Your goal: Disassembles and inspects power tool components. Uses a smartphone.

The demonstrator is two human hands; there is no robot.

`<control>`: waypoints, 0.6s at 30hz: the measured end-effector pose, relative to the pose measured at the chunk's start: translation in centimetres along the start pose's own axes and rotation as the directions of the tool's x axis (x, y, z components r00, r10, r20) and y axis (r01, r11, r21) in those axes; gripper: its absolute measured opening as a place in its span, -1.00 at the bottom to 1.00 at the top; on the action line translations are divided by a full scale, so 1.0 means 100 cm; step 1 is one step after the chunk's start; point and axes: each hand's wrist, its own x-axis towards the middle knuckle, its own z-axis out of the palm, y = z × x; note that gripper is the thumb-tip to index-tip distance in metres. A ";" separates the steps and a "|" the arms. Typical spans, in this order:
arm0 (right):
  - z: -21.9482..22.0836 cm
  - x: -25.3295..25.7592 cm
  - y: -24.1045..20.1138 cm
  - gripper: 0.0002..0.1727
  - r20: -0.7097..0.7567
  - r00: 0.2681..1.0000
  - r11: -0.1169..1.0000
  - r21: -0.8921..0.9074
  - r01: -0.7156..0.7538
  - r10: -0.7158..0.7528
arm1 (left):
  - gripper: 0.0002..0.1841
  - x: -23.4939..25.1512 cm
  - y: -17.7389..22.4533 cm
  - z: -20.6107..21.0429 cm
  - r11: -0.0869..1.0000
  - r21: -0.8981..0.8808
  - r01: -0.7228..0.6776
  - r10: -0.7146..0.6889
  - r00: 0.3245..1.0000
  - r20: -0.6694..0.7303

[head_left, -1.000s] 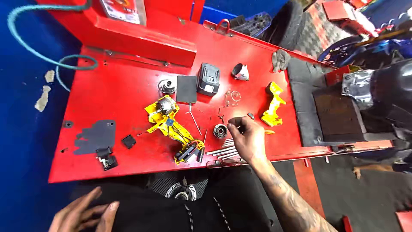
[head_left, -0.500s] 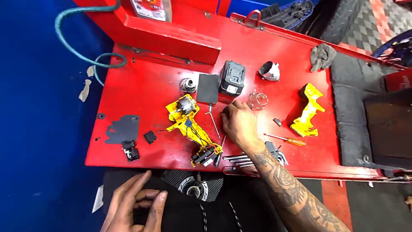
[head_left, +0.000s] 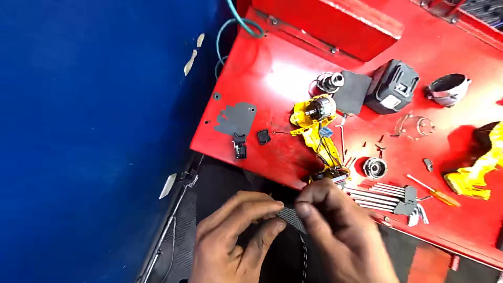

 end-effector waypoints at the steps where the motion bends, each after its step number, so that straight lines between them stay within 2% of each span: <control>1: 0.014 0.001 0.002 -0.85 0.025 1.000 1.000 0.010 -0.019 0.019 | -0.85 0.001 -0.003 -0.008 1.000 0.017 0.009 -0.010 0.999 0.031; 6: 0.049 0.013 0.012 -0.82 0.108 0.990 0.995 -0.059 -0.081 0.087 | -0.88 0.010 -0.032 -0.040 0.987 0.156 0.030 -0.056 0.985 0.164; 13: 0.060 0.026 0.021 -0.79 0.154 0.976 0.982 -0.132 -0.136 0.155 | -0.84 0.038 -0.050 -0.062 0.958 0.288 0.011 -0.125 0.916 0.381; 18: 0.066 0.034 0.028 -0.80 0.108 0.986 0.981 -0.163 -0.108 0.126 | -0.85 0.052 -0.058 -0.061 0.947 0.322 0.010 -0.144 0.907 0.395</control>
